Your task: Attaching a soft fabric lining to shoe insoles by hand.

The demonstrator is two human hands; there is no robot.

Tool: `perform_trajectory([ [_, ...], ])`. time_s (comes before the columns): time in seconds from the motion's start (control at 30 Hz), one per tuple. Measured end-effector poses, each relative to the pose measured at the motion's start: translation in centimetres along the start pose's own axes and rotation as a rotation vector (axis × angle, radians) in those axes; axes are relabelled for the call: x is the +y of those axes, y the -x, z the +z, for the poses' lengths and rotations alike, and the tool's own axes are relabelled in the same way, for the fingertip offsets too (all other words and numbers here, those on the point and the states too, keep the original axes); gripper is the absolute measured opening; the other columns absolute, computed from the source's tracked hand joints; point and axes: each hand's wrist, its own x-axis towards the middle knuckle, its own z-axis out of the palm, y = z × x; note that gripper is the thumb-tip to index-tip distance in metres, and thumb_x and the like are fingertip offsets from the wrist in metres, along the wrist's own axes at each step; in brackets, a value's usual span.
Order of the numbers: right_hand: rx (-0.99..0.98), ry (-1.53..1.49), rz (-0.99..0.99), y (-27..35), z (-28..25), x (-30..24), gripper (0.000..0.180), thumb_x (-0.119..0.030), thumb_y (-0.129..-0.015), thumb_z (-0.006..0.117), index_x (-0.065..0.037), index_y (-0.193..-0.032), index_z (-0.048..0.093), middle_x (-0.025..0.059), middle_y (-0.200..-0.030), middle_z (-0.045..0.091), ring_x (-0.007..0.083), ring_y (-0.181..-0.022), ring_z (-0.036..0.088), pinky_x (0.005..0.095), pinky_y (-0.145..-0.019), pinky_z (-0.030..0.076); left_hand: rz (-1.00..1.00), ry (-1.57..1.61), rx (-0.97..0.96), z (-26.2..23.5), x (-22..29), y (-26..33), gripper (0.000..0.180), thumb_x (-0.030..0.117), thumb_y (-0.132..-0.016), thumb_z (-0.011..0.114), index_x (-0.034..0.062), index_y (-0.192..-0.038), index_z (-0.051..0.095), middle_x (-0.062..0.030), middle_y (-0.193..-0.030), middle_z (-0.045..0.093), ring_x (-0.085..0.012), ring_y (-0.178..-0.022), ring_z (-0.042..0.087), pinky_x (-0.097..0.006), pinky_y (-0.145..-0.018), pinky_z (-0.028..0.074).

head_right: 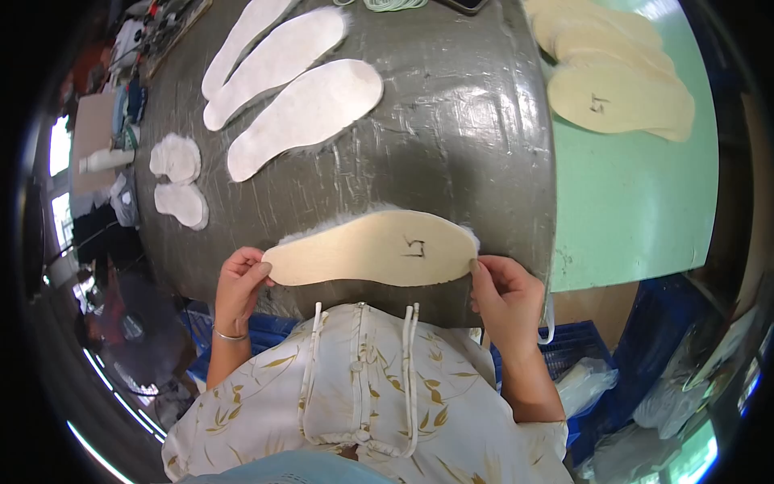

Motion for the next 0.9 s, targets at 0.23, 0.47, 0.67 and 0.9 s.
perform_trajectory([
  [0.23, 0.047, 0.006, 0.048, -0.1, 0.1, 0.0, 0.010, -0.006, -0.093, 0.066, 0.003, -0.095, 0.069, 0.0006, -0.063, 0.061, 0.0036, -0.049, 0.052, 0.0178, -0.044, 0.041, 0.003, 0.034, -0.020, 0.8, -0.1, 0.4, 0.014, -0.004, -0.086, 0.069, 0.0004, -0.098, 0.065, -0.0070, -0.090, 0.069, -0.0112, -0.079, 0.065, -0.024, -0.069, 0.055],
  [0.47, 0.069, 0.053, 0.034, -0.3, 0.5, -0.4, 0.013, -0.008, -0.094, 0.065, 0.004, -0.095, 0.068, 0.0017, -0.061, 0.060, 0.0048, -0.046, 0.051, 0.0179, -0.043, 0.041, 0.079, -0.005, -0.019, 1.4, -0.1, 0.4, 0.012, -0.006, -0.086, 0.069, 0.0003, -0.096, 0.065, -0.0024, -0.091, 0.067, -0.0073, -0.083, 0.062, -0.021, -0.073, 0.049],
  [0.67, 0.098, 0.090, 0.002, -0.2, 0.4, 0.1, 0.014, -0.009, -0.094, 0.066, 0.004, -0.094, 0.068, 0.0016, -0.059, 0.058, 0.0042, -0.043, 0.047, 0.0176, -0.041, 0.038, 0.000, 0.021, -0.029, 1.6, -0.4, 0.2, 0.011, -0.006, -0.087, 0.068, 0.0005, -0.095, 0.064, -0.0021, -0.089, 0.067, -0.0064, -0.081, 0.061, -0.021, -0.071, 0.049],
  [0.9, 0.123, 0.112, -0.012, -0.2, 0.1, 0.8, 0.015, -0.011, -0.094, 0.065, 0.003, -0.090, 0.068, 0.0007, -0.056, 0.055, 0.0038, -0.041, 0.044, 0.0182, -0.040, 0.037, -0.087, -0.020, -0.029, 2.0, -0.4, 0.1, 0.011, -0.004, -0.086, 0.069, 0.0010, -0.094, 0.063, -0.0012, -0.089, 0.065, -0.0052, -0.079, 0.060, -0.020, -0.068, 0.048],
])
